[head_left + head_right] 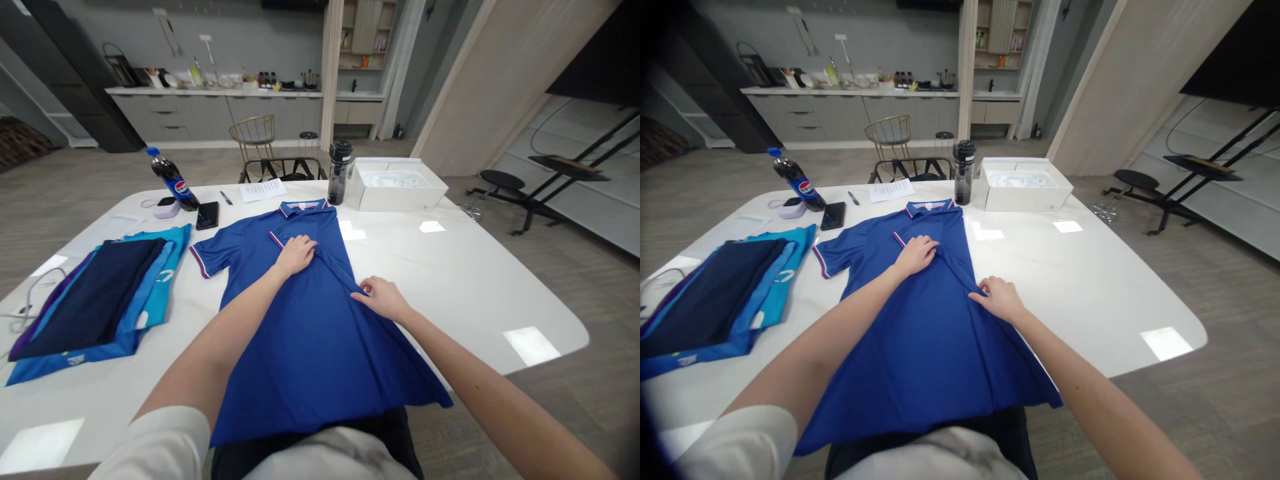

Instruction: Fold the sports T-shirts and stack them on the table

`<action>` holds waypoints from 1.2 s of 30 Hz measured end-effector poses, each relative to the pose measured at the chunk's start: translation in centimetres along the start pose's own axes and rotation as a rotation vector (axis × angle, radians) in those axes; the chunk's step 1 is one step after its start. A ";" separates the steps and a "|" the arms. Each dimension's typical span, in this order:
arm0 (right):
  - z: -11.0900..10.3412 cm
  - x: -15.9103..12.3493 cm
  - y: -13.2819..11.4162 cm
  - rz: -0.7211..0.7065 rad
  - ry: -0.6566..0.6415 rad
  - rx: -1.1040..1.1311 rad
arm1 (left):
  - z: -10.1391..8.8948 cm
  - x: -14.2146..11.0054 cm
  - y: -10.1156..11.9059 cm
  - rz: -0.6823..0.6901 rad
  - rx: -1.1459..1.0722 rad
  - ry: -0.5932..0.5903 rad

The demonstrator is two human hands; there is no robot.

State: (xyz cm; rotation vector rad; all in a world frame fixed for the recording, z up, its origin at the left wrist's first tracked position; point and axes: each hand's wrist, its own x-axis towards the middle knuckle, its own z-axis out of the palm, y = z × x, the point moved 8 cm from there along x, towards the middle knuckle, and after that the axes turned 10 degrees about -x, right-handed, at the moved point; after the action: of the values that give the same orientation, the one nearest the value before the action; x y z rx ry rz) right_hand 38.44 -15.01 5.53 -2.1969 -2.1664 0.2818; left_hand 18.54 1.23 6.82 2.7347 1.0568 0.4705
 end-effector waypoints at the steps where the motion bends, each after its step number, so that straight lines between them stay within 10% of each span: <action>1: -0.1 -0.9 0.2 0.009 -0.026 -0.019 | 0.4 -0.2 1.7 0.057 -0.009 -0.035; 6: 0.3 -5.9 1.6 0.070 -0.220 -0.143 | 2.8 -1.2 8.1 0.245 -0.003 -0.169; 14: -0.5 -13.3 3.2 0.119 -0.389 -0.125 | 2.9 -2.1 9.8 0.137 0.057 -0.149; 21: -6.4 -16.1 -5.0 -0.027 -0.531 0.383 | -2.5 -3.6 7.6 -0.023 -0.051 -0.035; 26: -3.9 -15.4 -11.2 -0.248 -0.711 0.290 | -3.1 -9.8 7.3 -0.032 -0.071 -0.092; 36: 1.6 -13.3 -10.7 -0.327 -0.327 0.070 | -0.3 -21.8 14.5 0.249 -0.204 -0.274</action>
State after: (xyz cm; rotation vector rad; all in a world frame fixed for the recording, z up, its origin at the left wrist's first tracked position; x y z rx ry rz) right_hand 27.51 -28.21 6.96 -1.8236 -2.5868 0.7288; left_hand 12.25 -24.17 6.04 2.6575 0.5733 0.2120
